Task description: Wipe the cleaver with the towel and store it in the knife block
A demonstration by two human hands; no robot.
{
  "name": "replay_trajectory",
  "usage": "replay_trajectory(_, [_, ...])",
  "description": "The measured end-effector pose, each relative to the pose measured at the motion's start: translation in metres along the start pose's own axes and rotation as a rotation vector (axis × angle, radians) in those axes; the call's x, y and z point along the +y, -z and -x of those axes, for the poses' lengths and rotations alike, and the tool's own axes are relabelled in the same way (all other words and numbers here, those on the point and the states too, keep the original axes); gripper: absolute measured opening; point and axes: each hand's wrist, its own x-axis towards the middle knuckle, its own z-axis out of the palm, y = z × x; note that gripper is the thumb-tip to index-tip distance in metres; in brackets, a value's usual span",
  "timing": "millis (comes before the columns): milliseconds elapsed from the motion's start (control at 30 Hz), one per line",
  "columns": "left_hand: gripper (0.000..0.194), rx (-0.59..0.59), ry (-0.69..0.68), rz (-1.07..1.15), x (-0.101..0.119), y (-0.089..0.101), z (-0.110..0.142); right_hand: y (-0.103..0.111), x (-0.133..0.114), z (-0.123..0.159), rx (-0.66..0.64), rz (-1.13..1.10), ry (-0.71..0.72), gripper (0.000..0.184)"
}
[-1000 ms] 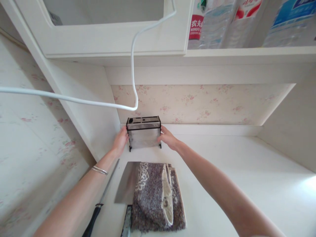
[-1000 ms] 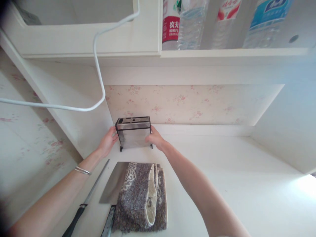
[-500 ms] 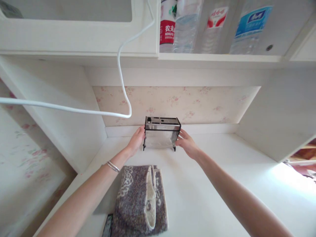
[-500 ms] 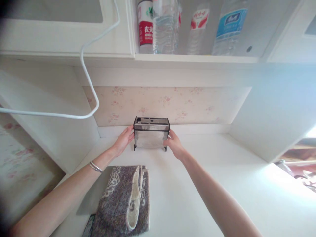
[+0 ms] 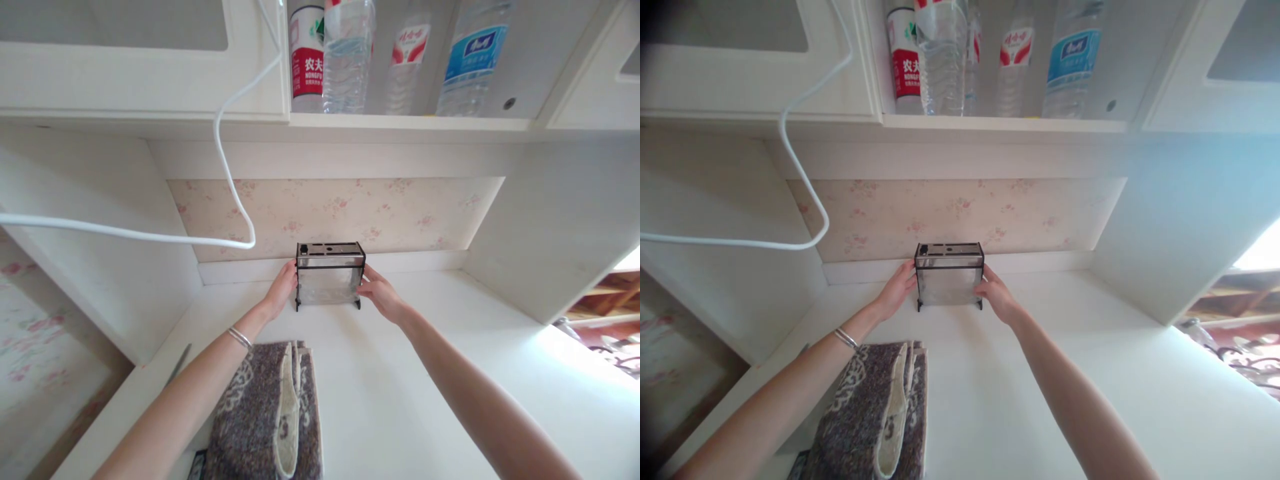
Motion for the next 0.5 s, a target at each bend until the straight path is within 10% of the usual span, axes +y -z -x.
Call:
replay_trajectory(267, [0.052, 0.043, 0.147, -0.184, 0.014, 0.037, 0.021, -0.001, 0.033, -0.004, 0.344, 0.049, -0.078, 0.046])
replay_trajectory(500, [0.049, 0.066, 0.213, -0.155, 0.033, 0.069, 0.133, -0.028, 0.056, 0.056, 0.137, 0.009, -0.180, 0.036])
